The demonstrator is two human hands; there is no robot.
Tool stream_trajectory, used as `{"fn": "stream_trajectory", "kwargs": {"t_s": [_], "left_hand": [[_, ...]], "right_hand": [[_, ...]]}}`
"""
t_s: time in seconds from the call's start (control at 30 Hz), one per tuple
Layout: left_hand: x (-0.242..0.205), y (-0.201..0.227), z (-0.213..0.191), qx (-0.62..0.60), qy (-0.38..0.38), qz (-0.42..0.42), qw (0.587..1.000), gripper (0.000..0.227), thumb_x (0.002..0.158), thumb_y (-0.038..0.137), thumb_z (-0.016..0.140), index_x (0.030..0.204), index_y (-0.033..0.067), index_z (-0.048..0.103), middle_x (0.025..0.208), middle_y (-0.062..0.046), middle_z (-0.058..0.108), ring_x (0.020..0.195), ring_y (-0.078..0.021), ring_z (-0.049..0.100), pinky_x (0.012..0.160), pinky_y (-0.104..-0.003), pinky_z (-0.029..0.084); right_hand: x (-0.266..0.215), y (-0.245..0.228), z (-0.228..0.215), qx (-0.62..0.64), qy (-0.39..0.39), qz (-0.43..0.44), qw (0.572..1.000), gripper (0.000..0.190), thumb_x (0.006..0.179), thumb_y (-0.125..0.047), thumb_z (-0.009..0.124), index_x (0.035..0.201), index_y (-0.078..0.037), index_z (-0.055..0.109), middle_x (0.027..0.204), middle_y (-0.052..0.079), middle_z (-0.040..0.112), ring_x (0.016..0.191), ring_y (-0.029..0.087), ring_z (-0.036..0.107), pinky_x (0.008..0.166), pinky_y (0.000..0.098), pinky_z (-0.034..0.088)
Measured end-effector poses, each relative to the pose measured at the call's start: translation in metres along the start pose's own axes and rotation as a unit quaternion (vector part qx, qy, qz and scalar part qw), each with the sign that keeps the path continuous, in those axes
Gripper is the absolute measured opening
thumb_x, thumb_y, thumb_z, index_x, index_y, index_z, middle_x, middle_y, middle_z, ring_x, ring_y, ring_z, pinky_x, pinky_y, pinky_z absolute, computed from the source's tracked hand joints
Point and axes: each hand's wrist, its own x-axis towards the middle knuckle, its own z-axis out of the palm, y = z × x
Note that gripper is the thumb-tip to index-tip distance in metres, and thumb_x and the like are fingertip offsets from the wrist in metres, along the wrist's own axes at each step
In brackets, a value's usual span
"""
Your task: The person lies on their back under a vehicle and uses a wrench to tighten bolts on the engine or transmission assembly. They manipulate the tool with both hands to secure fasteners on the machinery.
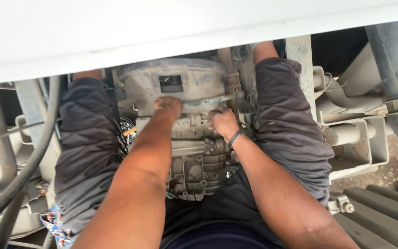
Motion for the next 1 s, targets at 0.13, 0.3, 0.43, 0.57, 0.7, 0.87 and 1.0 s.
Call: {"fn": "stream_trajectory", "kwargs": {"t_s": [0.13, 0.3, 0.43, 0.57, 0.7, 0.87, 1.0], "left_hand": [[-0.008, 0.003, 0.003, -0.003, -0.017, -0.006, 1.000, 0.032, 0.093, 0.016, 0.066, 0.123, 0.0088, 0.075, 0.132, -0.014, 0.071, 0.121, -0.0301, 0.069, 0.096, -0.041, 0.057], [-0.020, 0.004, 0.006, 0.002, -0.020, -0.019, 1.000, 0.033, 0.095, 0.016, 0.064, 0.125, 0.0065, 0.073, 0.133, -0.017, 0.068, 0.122, -0.0311, 0.067, 0.093, -0.044, 0.058], [-0.033, 0.009, 0.008, -0.005, -0.038, -0.015, 0.999, 0.034, 0.095, 0.017, 0.065, 0.126, 0.0058, 0.073, 0.133, -0.016, 0.069, 0.122, -0.0299, 0.067, 0.093, -0.042, 0.057], [-0.040, 0.010, 0.009, -0.002, -0.058, -0.013, 0.998, 0.035, 0.095, 0.017, 0.065, 0.126, 0.0051, 0.072, 0.133, -0.016, 0.069, 0.122, -0.0288, 0.068, 0.093, -0.041, 0.057], [-0.038, 0.006, 0.022, -0.007, -0.050, -0.025, 0.998, 0.036, 0.094, 0.017, 0.066, 0.126, 0.0029, 0.072, 0.133, -0.017, 0.069, 0.121, -0.0291, 0.068, 0.092, -0.041, 0.057], [-0.027, 0.008, 0.032, -0.007, -0.040, -0.036, 0.999, 0.039, 0.092, 0.019, 0.070, 0.125, -0.0013, 0.071, 0.131, -0.020, 0.068, 0.119, -0.0313, 0.068, 0.092, -0.039, 0.056], [-0.038, 0.009, 0.018, -0.031, -0.049, -0.036, 0.998, 0.033, 0.092, 0.017, 0.068, 0.122, 0.0037, 0.075, 0.130, -0.017, 0.070, 0.120, -0.0307, 0.069, 0.096, -0.040, 0.056]], "right_hand": [[0.015, 0.018, 0.007, -0.019, -0.021, 0.046, 0.999, 0.028, 0.095, -0.031, 0.067, 0.103, -0.004, 0.068, 0.076, 0.006, 0.072, 0.059, 0.017, 0.067, 0.049, 0.0316, 0.047], [0.024, 0.029, 0.012, -0.062, -0.036, 0.097, 0.993, 0.038, 0.096, -0.040, 0.067, 0.107, -0.004, 0.069, 0.083, 0.010, 0.073, 0.066, 0.022, 0.069, 0.055, 0.0364, 0.051], [0.036, 0.043, 0.019, -0.082, -0.068, 0.140, 0.984, 0.037, 0.095, -0.040, 0.058, 0.119, -0.014, 0.068, 0.093, 0.012, 0.073, 0.075, 0.025, 0.071, 0.062, 0.0403, 0.055], [0.055, 0.057, 0.036, -0.065, -0.104, 0.162, 0.979, 0.053, 0.099, -0.051, 0.057, 0.124, -0.005, 0.064, 0.108, 0.017, 0.076, 0.091, 0.028, 0.074, 0.074, 0.0453, 0.059], [0.062, 0.065, 0.048, -0.043, -0.134, 0.170, 0.975, 0.059, 0.100, -0.054, 0.050, 0.141, -0.012, 0.056, 0.130, 0.018, 0.068, 0.113, 0.031, 0.068, 0.085, 0.0487, 0.060], [0.050, 0.053, 0.058, 0.021, -0.152, 0.155, 0.976, 0.069, 0.101, -0.056, 0.047, 0.154, -0.011, 0.044, 0.151, 0.020, 0.053, 0.134, 0.033, 0.057, 0.100, 0.0543, 0.051], [0.047, 0.044, 0.058, 0.064, -0.165, 0.156, 0.972, 0.074, 0.100, -0.056, 0.046, 0.157, -0.010, 0.037, 0.159, 0.022, 0.043, 0.145, 0.035, 0.047, 0.108, 0.0548, 0.046]]}}
